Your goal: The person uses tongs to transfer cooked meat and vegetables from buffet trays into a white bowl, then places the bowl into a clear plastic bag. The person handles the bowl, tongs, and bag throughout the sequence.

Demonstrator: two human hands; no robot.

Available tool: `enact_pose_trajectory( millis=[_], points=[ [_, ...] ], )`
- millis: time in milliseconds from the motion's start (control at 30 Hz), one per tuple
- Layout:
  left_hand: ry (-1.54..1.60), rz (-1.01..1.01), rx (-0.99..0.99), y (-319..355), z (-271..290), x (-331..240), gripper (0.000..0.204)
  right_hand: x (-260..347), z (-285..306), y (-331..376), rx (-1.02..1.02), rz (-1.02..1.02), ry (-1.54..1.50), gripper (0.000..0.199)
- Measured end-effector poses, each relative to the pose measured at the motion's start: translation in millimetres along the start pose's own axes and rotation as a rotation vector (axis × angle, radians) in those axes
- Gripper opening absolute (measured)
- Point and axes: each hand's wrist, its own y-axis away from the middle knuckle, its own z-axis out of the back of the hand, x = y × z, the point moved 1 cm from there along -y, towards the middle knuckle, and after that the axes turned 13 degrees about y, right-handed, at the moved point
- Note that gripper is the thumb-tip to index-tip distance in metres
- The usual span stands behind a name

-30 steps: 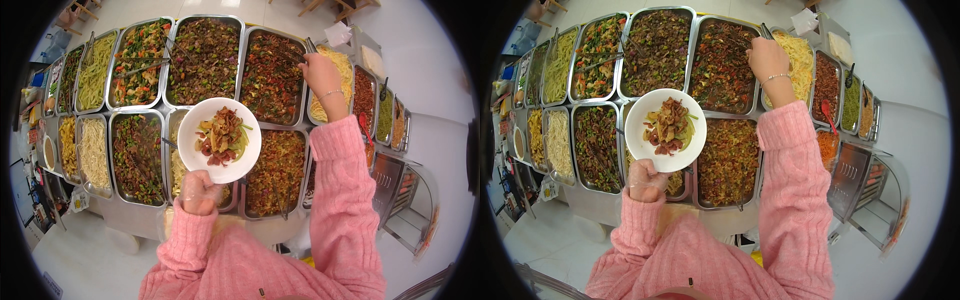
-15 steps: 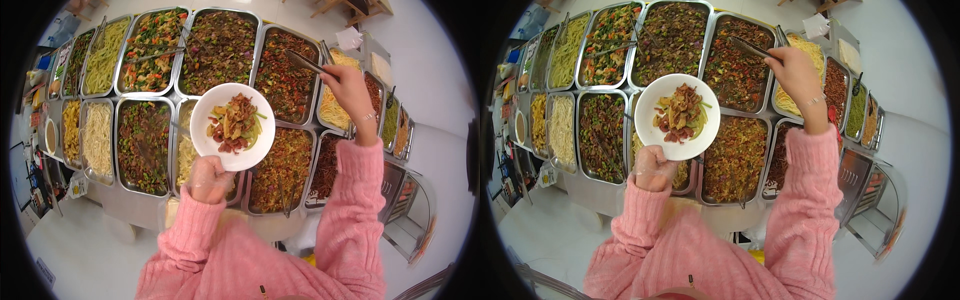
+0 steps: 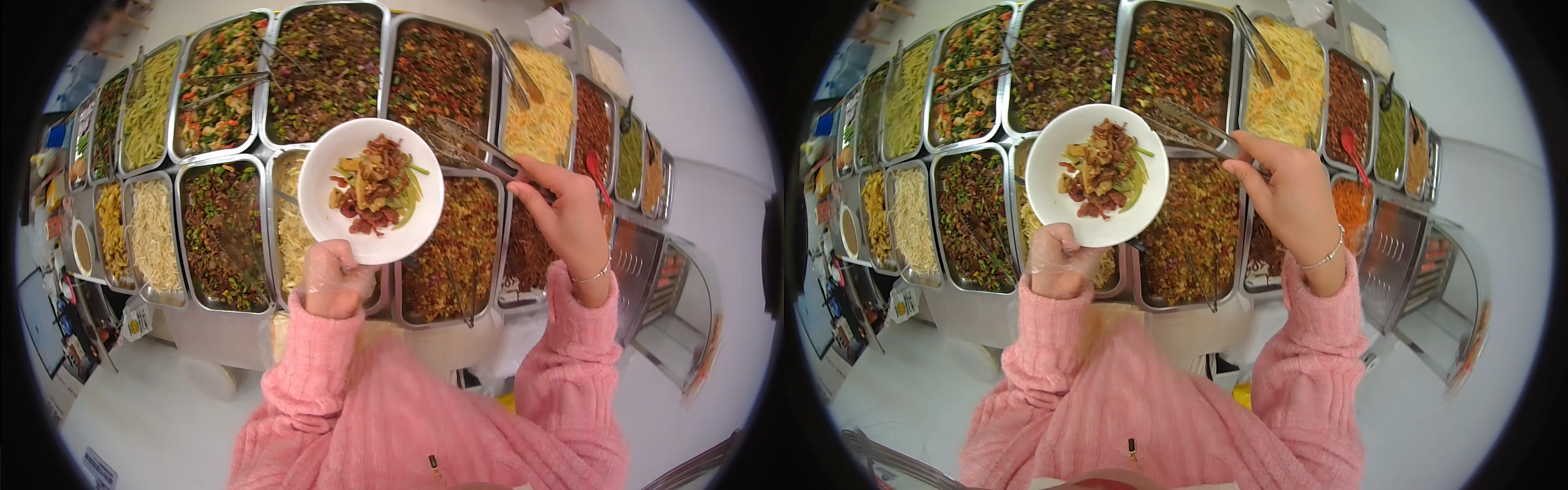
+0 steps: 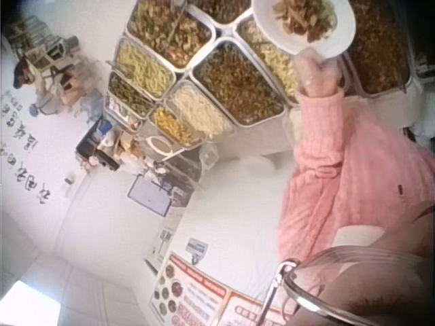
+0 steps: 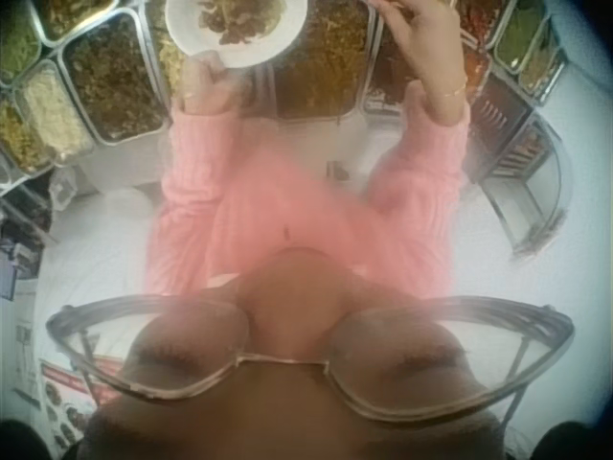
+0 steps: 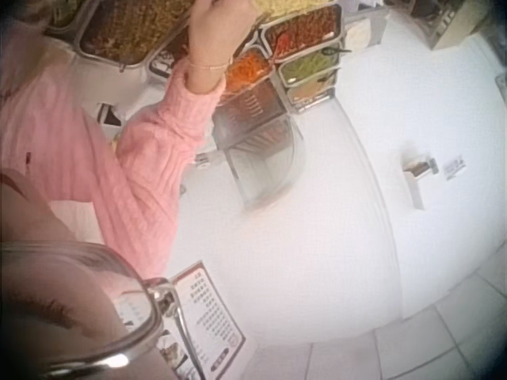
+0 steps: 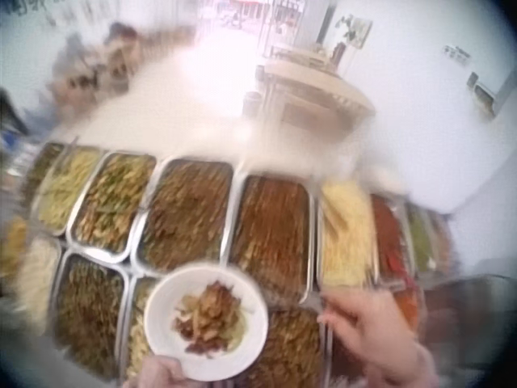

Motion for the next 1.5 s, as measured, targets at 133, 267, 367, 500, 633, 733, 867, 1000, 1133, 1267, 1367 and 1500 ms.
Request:
enact_pose_trajectory(
  millis=[133, 267, 367, 500, 633, 733, 867, 1000, 1133, 1267, 1367, 1500],
  points=[
    [0.036, -0.026, 0.005, 9.0, 5.7, -5.0, 0.086, -37.0, -1.2, 35.8, -0.094, -0.217, 0.263, 0.03],
    [-0.007, -0.189, -0.021, 22.4, 5.6, -12.4, 0.09, -62.9, -13.0, 83.9, -0.101, -0.452, 0.281, 0.036],
    [-0.049, -0.242, -0.05, 29.4, -0.3, -17.5, 0.092, -65.8, -28.6, 117.1, -0.049, -0.545, 0.281, 0.045],
    [-0.015, -0.306, -0.141, 39.2, -9.1, -17.7, 0.092, -56.9, -49.0, 148.8, 0.018, -0.647, 0.221, 0.047],
    [-0.023, -0.324, -0.024, 53.0, -18.6, -12.8, 0.094, -52.1, -64.1, 173.1, -0.092, -0.63, -0.022, 0.037],
    [0.008, -0.301, 0.038, 63.8, -21.5, -8.9, 0.094, -47.6, -88.2, 206.7, -0.219, -0.808, -0.341, 0.028],
    [-0.011, -0.324, -0.022, 75.3, -21.4, -5.7, 0.095, -31.0, -148.3, 265.9, -0.335, -1.0, -0.676, 0.03],
    [0.031, -0.257, -0.009, 84.8, -21.3, 0.7, 0.095, -35.8, -198.8, 292.1, -0.362, -0.999, -0.416, 0.033],
    [-0.028, -0.261, -0.013, 99.7, -21.3, 5.4, 0.095, -29.1, -221.9, 296.2, -0.475, -1.088, -0.869, 0.031],
    [-0.011, -0.239, 0.015, 111.5, -20.4, 5.5, 0.094, -25.5, -224.1, 294.9, -0.452, -0.932, -0.548, 0.031],
    [-0.055, -0.29, -0.007, 120.0, -19.9, 2.6, 0.093, -29.1, -231.4, 298.2, -0.404, -0.941, -0.616, 0.032],
    [-0.074, -0.311, 0.009, 135.7, -17.2, 0.9, 0.093, -32.8, -249.9, 298.8, -0.408, -0.918, -0.533, 0.032]
  ],
)
